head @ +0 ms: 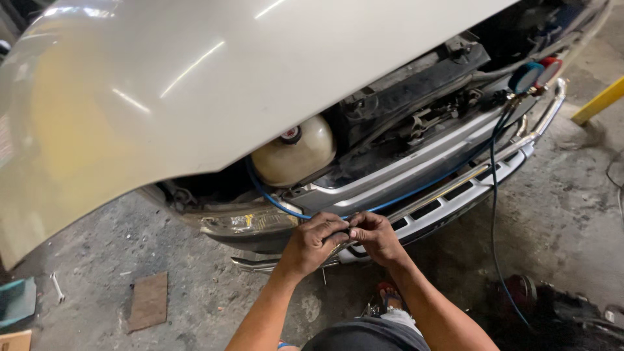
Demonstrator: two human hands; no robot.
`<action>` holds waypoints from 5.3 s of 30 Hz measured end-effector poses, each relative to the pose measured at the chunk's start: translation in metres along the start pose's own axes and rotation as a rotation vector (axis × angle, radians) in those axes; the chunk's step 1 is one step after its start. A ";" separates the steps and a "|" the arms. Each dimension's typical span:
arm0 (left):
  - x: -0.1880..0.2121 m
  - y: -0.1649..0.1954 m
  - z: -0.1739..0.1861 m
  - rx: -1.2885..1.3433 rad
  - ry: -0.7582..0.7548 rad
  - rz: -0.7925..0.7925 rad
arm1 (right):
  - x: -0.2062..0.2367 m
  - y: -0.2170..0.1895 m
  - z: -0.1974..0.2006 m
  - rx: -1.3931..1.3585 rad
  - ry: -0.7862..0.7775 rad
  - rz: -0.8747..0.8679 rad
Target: The person works under the hood of a white car, manipulating a blue hose connected to the engine bay and using a T-handle wrench to tighten a fitting. The person then moves to the interior of the vehicle to wipe the driver's seat with a cloth.
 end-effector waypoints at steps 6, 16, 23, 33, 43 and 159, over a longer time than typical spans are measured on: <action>0.008 -0.014 0.007 -0.019 -0.006 0.078 | -0.014 0.008 -0.014 -0.007 -0.047 -0.025; 0.015 -0.020 0.040 0.016 -0.006 0.135 | -0.027 0.023 -0.028 0.102 -0.030 0.048; 0.014 -0.012 0.044 -0.026 -0.010 0.101 | -0.025 0.024 -0.035 0.036 -0.024 0.046; 0.004 0.000 0.025 -0.342 -0.087 -0.107 | -0.026 -0.005 -0.040 0.454 0.095 0.038; 0.006 -0.023 0.020 -0.307 -0.021 0.006 | -0.035 -0.016 -0.047 0.531 0.074 -0.003; 0.022 -0.076 0.027 -0.025 0.078 0.431 | -0.100 -0.039 -0.052 1.676 0.096 0.540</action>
Point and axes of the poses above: each hand's wrist, its own x-axis away from the middle knuckle, its own z-axis out of the back of the hand, y = z × x, the point moved 4 cm from there along -x, towards the middle knuckle, and after that the axes turned 10 degrees about -z, right-handed, at the moved point
